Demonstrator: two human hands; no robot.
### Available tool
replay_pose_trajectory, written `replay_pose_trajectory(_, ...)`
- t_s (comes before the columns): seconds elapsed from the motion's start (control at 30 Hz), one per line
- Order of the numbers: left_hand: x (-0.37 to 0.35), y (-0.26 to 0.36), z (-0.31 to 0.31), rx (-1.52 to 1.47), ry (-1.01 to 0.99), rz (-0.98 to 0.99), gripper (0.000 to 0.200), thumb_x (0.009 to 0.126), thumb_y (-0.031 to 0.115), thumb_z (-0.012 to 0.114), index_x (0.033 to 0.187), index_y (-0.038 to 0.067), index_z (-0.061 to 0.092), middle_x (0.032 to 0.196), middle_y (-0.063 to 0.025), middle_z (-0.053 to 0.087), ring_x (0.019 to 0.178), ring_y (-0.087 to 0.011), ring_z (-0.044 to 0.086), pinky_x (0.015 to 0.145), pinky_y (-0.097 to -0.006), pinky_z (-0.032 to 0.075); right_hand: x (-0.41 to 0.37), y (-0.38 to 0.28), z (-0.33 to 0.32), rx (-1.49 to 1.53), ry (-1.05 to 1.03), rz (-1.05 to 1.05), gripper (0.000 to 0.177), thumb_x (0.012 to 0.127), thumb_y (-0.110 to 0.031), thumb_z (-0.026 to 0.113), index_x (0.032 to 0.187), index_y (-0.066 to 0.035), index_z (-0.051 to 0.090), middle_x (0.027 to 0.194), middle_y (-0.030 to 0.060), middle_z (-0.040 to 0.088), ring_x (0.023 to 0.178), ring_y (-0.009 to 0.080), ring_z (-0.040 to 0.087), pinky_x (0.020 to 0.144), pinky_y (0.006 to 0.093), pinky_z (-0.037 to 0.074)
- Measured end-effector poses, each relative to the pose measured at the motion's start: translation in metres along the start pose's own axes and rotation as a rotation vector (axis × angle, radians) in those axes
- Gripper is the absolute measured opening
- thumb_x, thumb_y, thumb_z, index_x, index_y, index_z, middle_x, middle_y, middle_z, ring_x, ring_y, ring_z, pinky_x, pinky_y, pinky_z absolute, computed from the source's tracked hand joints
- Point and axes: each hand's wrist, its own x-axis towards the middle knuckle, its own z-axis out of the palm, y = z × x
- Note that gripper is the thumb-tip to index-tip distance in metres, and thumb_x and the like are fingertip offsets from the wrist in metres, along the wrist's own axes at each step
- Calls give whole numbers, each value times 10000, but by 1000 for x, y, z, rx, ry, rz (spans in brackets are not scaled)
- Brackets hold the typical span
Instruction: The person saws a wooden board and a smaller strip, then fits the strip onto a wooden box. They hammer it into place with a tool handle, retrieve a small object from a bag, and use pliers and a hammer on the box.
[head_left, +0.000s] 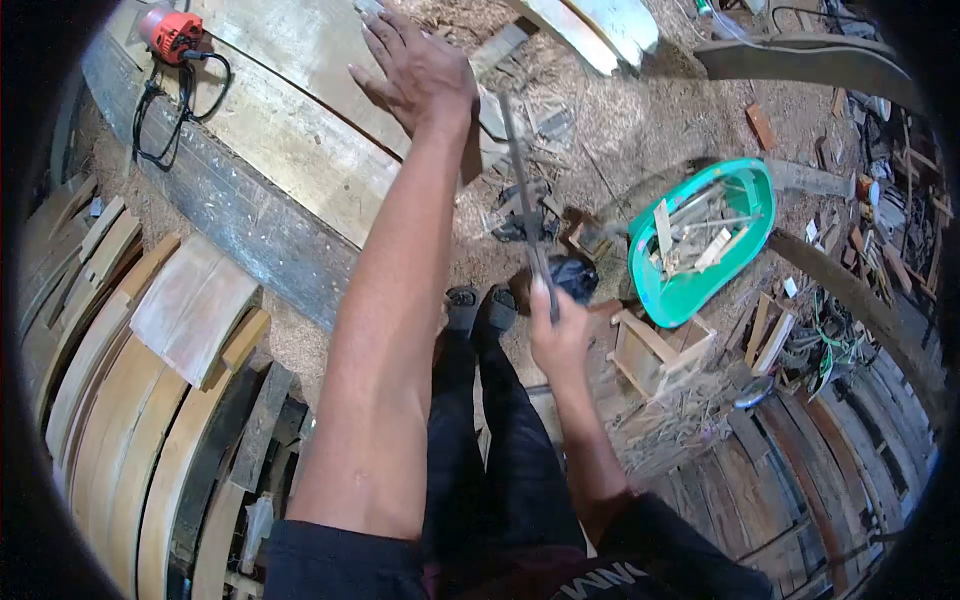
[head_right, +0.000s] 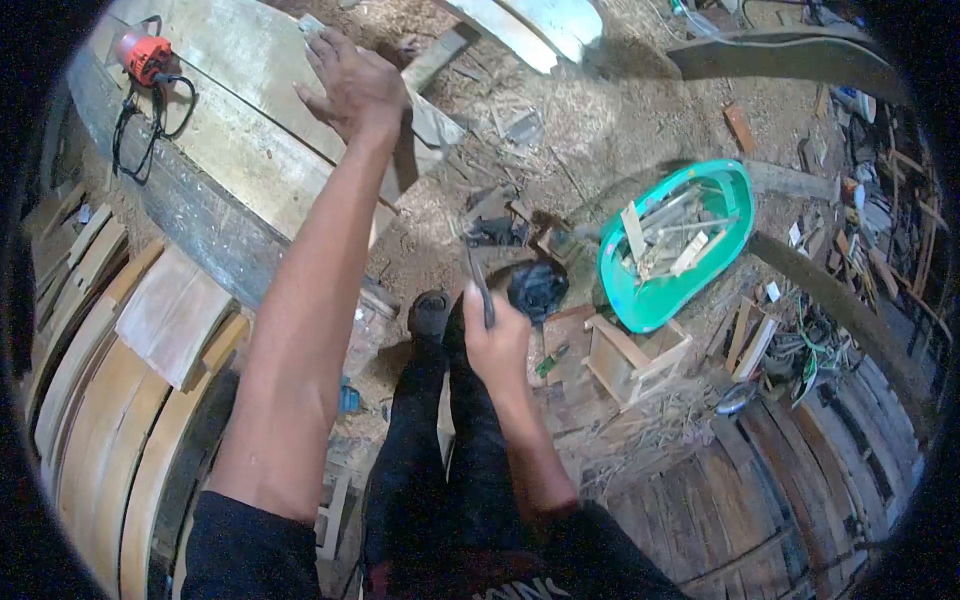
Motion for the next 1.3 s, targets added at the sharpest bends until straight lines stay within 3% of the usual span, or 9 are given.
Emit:
replay_pose_trajectory(0.3, -2, 3, -10, -2, -23, 2, 589, 927, 221, 431, 1454, -32, 358, 1548, -218, 317, 1459, -310, 287, 1135, -632, 165, -13, 0, 0, -32, 52, -57, 421, 991, -303, 577, 735, 31, 586, 559, 108, 477, 550, 107, 447, 516, 339, 404)
replay_pose_trajectory(0.53, -4, 0, -6, -10, -39, -16, 584, 930, 222, 421, 1454, -27, 355, 1549, -201, 324, 1458, -307, 288, 1139, -633, 159, 35, -10, 9, -46, -35, -26, 434, 995, -323, 575, 749, 34, 591, 556, 101, 457, 561, 110, 451, 517, 341, 390)
replay_pose_trajectory(0.63, -3, 4, -9, -13, -28, -22, 590, 929, 220, 421, 1463, -16, 337, 1551, -195, 322, 1457, -308, 291, 1137, -628, 167, -19, 7, 0, -4, 50, -21, 447, 994, -337, 571, 746, 34, 589, 555, 120, 471, 549, 118, 455, 517, 344, 392)
replay_pose_trajectory(0.87, -4, -2, -1, -12, -11, -6, 581, 936, 229, 418, 1461, -8, 338, 1543, -204, 328, 1456, -308, 293, 1135, -629, 158, 32, -14, 8, -46, -31, -16, 426, 988, -315, 582, 748, 37, 590, 565, 144, 497, 544, 129, 464, 527, 357, 410)
replay_pose_trajectory(1.0, 0, -2, 1, -10, 8, 7, 579, 935, 226, 420, 1460, -7, 339, 1542, -202, 326, 1456, -301, 293, 1135, -628, 159, -10, 4, -6, 1, 12, 50, 427, 982, -312, 592, 742, 41, 585, 578, 174, 495, 525, 178, 475, 532, 370, 422)
replay_pose_trajectory(1.13, -10, -6, -1, 14, -7, 16, 573, 937, 228, 423, 1451, -15, 347, 1533, -197, 337, 1456, -298, 295, 1134, -636, 159, 41, -24, 11, -30, -36, 55, 407, 985, -299, 592, 756, 38, 601, 577, 175, 504, 529, 153, 472, 530, 356, 418)
replay_pose_trajectory(1.17, -10, -5, -1, 2, -1, 14, 572, 938, 230, 424, 1449, -16, 349, 1531, -198, 339, 1456, -296, 295, 1134, -635, 161, 35, -14, 11, -66, -9, -67, 421, 987, -306, 583, 744, 38, 592, 571, 169, 507, 523, 153, 464, 527, 360, 414)
replay_pose_trajectory(1.27, 2, -2, 1, 13, 20, 3, 574, 941, 236, 422, 1456, -7, 352, 1545, -192, 326, 1457, -287, 295, 1138, -624, 172, -9, 12, 4, -15, 96, -87, 444, 992, -316, 567, 725, 38, 573, 556, 150, 487, 519, 142, 446, 520, 362, 405)
replay_pose_trajectory(1.3, 5, -1, -1, 6, 24, -5, 576, 942, 238, 420, 1460, -5, 350, 1550, -191, 321, 1458, -286, 294, 1138, -622, 173, -6, 12, -2, -1, 17, -8, 429, 986, -314, 578, 738, 36, 589, 557, 139, 490, 525, 132, 440, 520, 354, 410)
